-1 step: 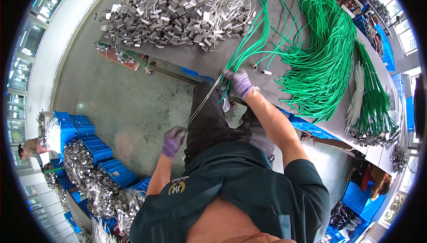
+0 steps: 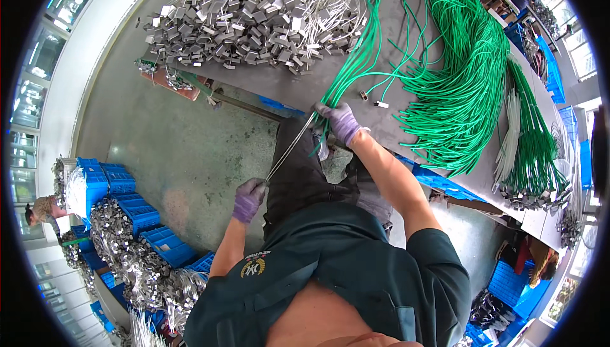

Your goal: Bundling and organizing green electrical wires at a factory workstation.

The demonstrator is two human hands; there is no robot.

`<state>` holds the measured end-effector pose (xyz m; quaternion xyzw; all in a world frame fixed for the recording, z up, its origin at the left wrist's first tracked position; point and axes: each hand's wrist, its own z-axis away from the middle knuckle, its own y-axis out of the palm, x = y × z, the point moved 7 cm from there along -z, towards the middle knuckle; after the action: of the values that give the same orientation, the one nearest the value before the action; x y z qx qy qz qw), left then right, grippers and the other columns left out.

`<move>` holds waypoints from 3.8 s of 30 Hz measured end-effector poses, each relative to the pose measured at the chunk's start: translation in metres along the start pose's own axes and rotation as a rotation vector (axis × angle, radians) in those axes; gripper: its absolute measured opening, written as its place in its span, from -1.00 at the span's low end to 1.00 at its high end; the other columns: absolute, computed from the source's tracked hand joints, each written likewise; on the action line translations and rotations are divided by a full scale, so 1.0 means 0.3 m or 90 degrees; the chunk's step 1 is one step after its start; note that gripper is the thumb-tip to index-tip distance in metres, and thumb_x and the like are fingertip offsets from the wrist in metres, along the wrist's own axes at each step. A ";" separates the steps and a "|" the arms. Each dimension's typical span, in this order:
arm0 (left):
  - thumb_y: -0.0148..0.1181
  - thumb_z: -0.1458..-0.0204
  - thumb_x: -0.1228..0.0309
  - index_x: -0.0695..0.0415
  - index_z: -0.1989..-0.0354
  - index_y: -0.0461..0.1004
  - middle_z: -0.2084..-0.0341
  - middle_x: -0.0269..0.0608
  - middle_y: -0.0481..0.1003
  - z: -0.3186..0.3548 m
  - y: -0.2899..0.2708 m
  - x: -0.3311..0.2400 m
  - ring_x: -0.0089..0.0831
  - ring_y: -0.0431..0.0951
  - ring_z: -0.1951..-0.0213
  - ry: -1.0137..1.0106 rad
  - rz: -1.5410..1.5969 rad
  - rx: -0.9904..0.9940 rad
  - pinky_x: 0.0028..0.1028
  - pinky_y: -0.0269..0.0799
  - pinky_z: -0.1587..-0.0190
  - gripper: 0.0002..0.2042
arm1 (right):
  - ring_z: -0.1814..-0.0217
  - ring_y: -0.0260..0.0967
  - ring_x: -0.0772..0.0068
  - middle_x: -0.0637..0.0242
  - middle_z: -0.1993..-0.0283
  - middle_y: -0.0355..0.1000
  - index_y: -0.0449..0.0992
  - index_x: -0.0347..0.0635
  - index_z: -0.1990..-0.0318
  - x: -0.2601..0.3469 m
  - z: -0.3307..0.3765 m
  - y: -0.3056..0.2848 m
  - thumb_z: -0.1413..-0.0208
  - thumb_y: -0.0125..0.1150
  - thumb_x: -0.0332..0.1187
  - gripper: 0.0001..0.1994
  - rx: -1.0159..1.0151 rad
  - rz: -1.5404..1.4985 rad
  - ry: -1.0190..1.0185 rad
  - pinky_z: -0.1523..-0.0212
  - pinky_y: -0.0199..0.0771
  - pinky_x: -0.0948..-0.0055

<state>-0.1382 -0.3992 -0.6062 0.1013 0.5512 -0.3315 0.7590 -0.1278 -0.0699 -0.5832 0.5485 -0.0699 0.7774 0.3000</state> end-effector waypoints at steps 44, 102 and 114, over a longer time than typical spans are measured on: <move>0.07 -0.07 0.38 0.12 0.45 0.48 0.77 -0.45 0.28 -0.175 0.146 -0.148 -0.67 0.23 0.73 -0.031 0.094 0.038 -0.61 0.11 0.67 -0.88 | 0.81 0.13 0.61 0.40 0.71 0.29 0.47 -0.21 0.54 0.092 -0.009 0.021 0.03 0.22 -0.25 -0.78 0.038 0.106 0.042 0.80 0.03 0.58; -0.02 -0.11 0.45 0.17 0.23 0.49 0.78 -0.52 0.19 -0.231 0.149 -0.329 -0.72 0.13 0.77 -0.016 0.114 0.109 -0.65 0.00 0.73 -0.84 | 0.78 0.11 0.57 0.40 0.68 0.24 0.39 -0.13 0.51 0.249 -0.118 -0.127 -0.03 0.17 -0.32 -0.84 0.038 -0.129 0.027 0.80 -0.02 0.58; 0.01 -0.11 0.39 0.19 0.17 0.44 0.75 -0.45 0.29 -0.213 0.203 -0.323 -0.68 0.24 0.71 -0.006 -0.019 0.236 -0.61 0.12 0.69 -0.81 | 0.82 0.13 0.59 0.40 0.73 0.27 0.46 -0.26 0.50 0.226 0.013 -0.047 0.00 0.15 -0.33 -0.82 0.074 0.178 -0.048 0.81 0.02 0.62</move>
<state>-0.1665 -0.2818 -0.5553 0.2300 0.4783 -0.4390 0.7251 -0.1319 -0.0337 -0.5242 0.5786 -0.1115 0.7932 0.1539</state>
